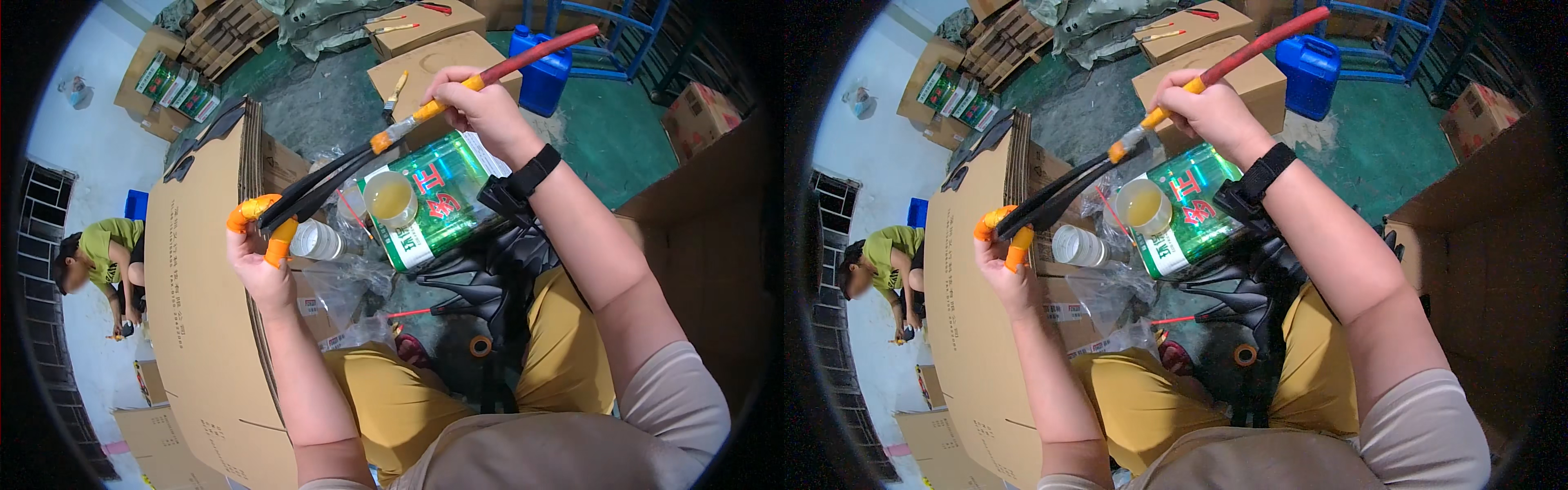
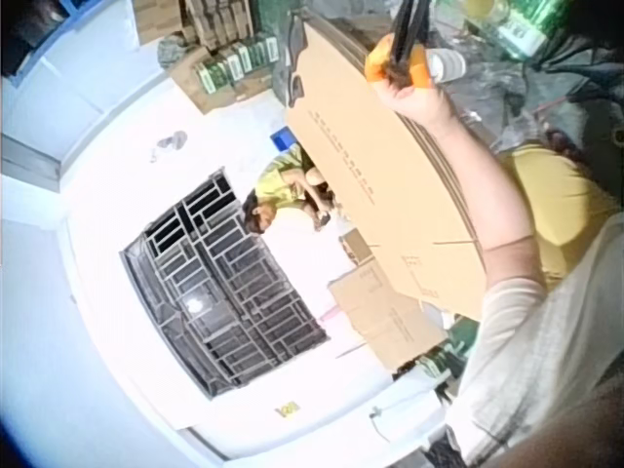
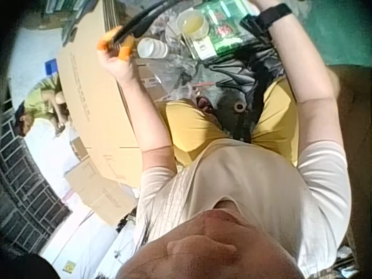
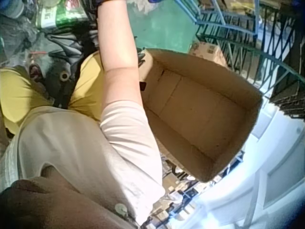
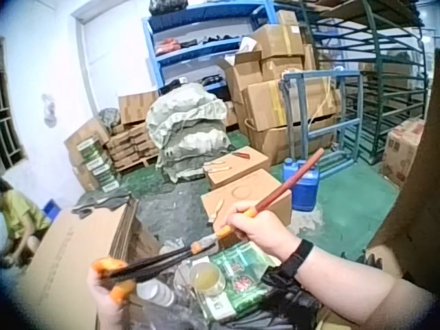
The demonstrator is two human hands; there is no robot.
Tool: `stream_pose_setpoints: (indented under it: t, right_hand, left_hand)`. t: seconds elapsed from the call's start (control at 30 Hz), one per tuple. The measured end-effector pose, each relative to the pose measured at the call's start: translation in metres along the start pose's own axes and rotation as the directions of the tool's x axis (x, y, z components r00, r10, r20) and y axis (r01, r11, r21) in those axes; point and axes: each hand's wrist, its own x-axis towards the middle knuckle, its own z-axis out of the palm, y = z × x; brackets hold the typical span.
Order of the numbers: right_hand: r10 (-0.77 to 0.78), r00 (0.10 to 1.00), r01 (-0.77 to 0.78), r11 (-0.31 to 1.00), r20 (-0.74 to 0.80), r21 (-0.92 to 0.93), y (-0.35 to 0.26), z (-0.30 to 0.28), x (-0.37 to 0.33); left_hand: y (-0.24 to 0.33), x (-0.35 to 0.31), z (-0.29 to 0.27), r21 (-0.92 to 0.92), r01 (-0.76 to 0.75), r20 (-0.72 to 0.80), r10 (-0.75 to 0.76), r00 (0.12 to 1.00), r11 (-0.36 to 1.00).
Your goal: Apply adhesive to bicycle saddle components using a brush and assemble parts.
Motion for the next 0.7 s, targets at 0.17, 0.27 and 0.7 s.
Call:
stream_pose_setpoints:
  t: [0.17,0.27,0.7]
  right_hand:
    - [-0.073,0.983,0.025,0.961,0.166,0.276,-0.030,0.042,-0.015]
    - [-0.127,0.960,0.049,0.954,0.249,0.297,-0.032,0.046,-0.018]
    - [0.051,0.997,-0.021,0.914,0.063,-0.406,0.069,0.039,0.006]
  left_hand:
    - [-0.001,-0.001,-0.006,0.034,-0.042,0.017,0.042,0.999,0.999]
    - [0.001,-0.002,-0.007,0.004,-0.049,0.005,0.049,0.999,0.999]
    - [-0.008,-0.002,-0.039,0.167,-0.013,-0.101,0.030,0.994,0.986]
